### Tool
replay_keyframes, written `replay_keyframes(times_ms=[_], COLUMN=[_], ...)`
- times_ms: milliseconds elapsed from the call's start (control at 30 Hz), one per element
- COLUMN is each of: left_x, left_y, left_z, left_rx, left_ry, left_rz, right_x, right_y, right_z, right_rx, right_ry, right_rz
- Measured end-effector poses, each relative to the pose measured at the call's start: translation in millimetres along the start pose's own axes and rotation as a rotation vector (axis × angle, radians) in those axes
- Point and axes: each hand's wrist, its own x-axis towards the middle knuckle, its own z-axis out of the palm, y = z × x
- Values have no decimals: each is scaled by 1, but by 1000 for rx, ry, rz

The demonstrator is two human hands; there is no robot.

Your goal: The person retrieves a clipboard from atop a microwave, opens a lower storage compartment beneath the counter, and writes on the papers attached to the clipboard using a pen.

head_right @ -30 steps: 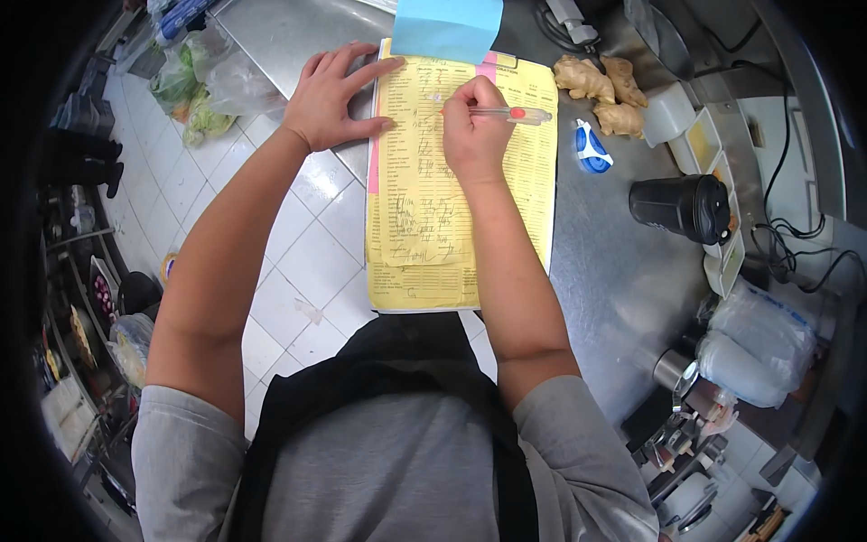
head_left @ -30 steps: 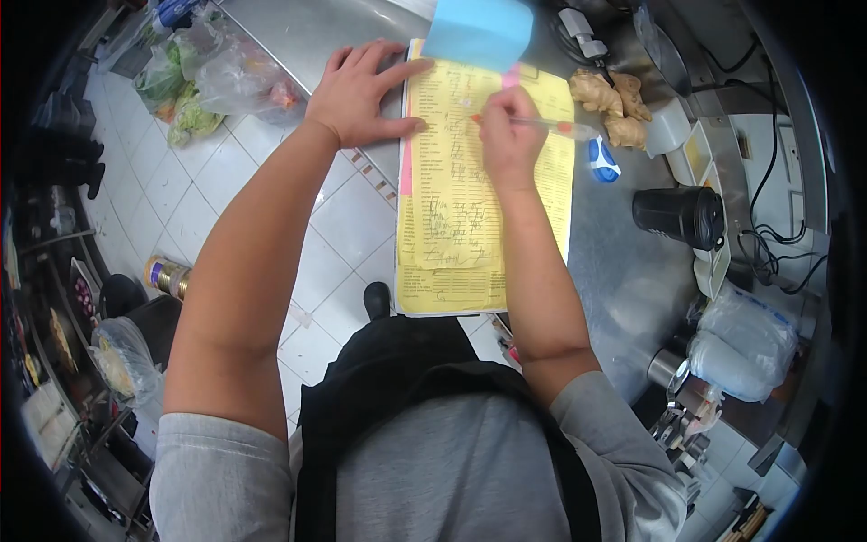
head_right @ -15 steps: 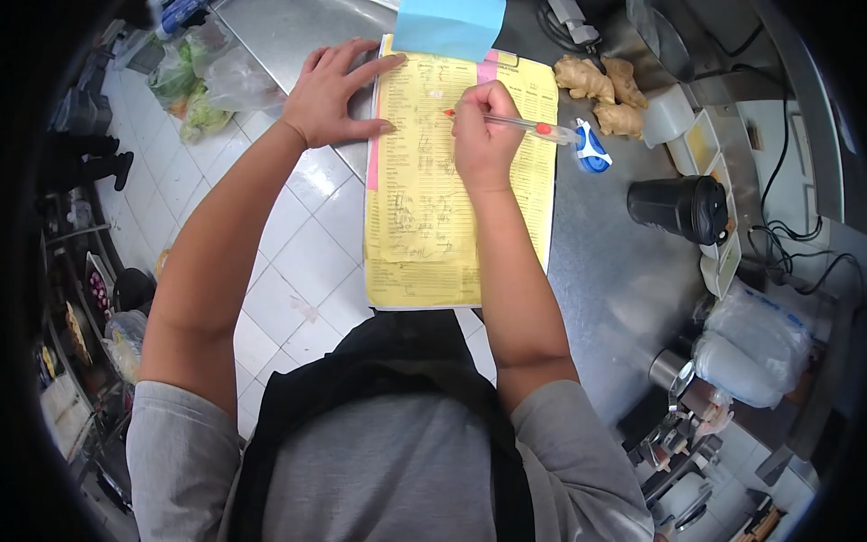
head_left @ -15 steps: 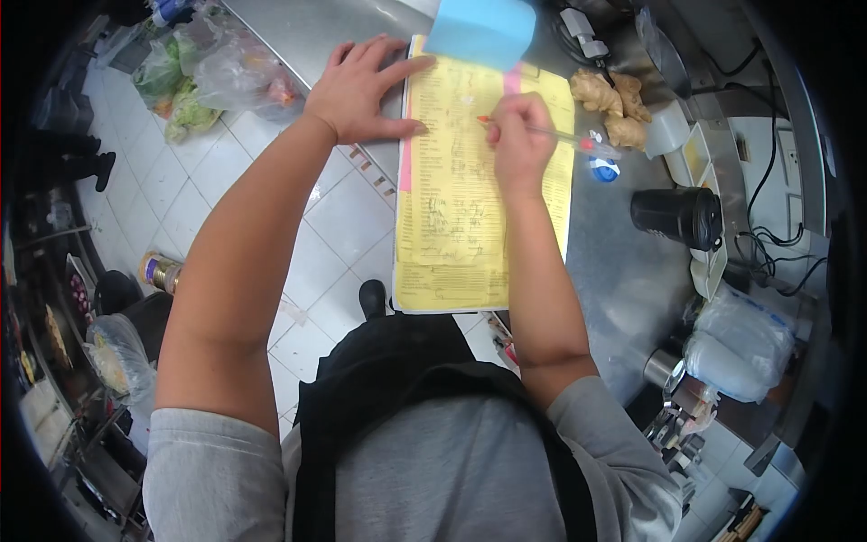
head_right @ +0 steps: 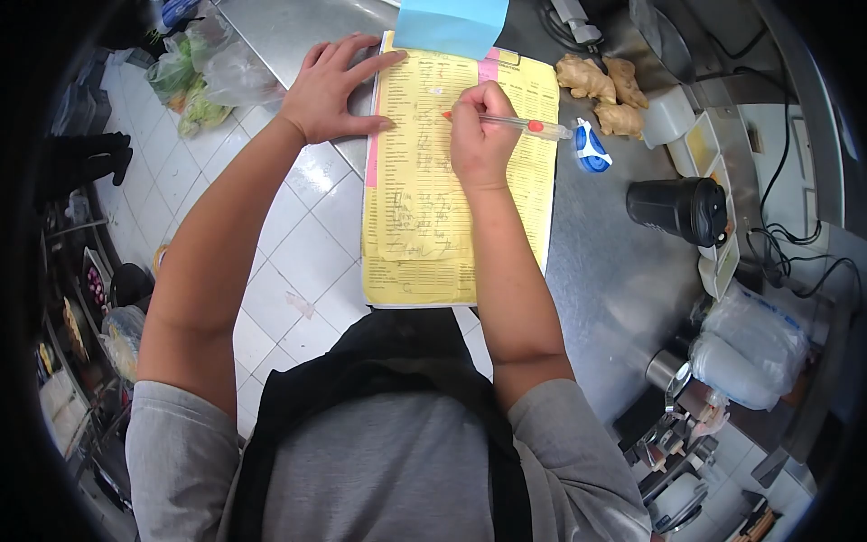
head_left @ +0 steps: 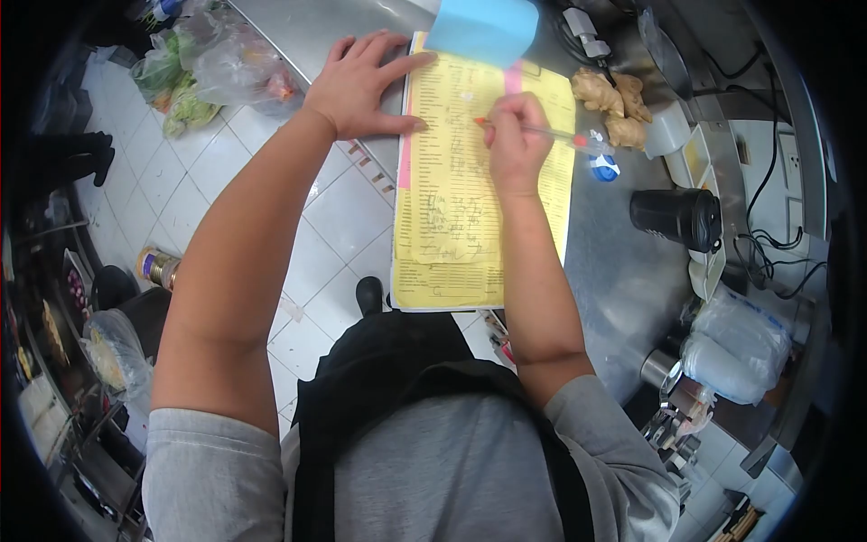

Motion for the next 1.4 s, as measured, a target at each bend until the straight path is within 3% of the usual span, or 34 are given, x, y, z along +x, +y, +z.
replay_keyframes(times_ms=[400, 500, 600, 1000, 1100, 1400], left_x=[1, -1, -2, -3, -3, -3], left_y=[0, 1, 2, 1, 1, 1], left_z=[1, 2, 4, 1, 2, 3], left_rx=[-5, 30, 53, 53, 58, 69], left_ry=[3, -20, -24, -64, -59, -45], left_rz=[-2, 13, 28, 30, 28, 34], right_x=[2, 1, 2, -8, -6, -6], right_y=[0, 0, -14, -8, -1, 0], right_z=[0, 0, -1, -1, -1, -3], right_rx=[-70, 1, 179, 39, -99, -152], right_ry=[-57, -1, 49, -4, -30, 5], right_rz=[6, -9, 106, 61, -51, -33])
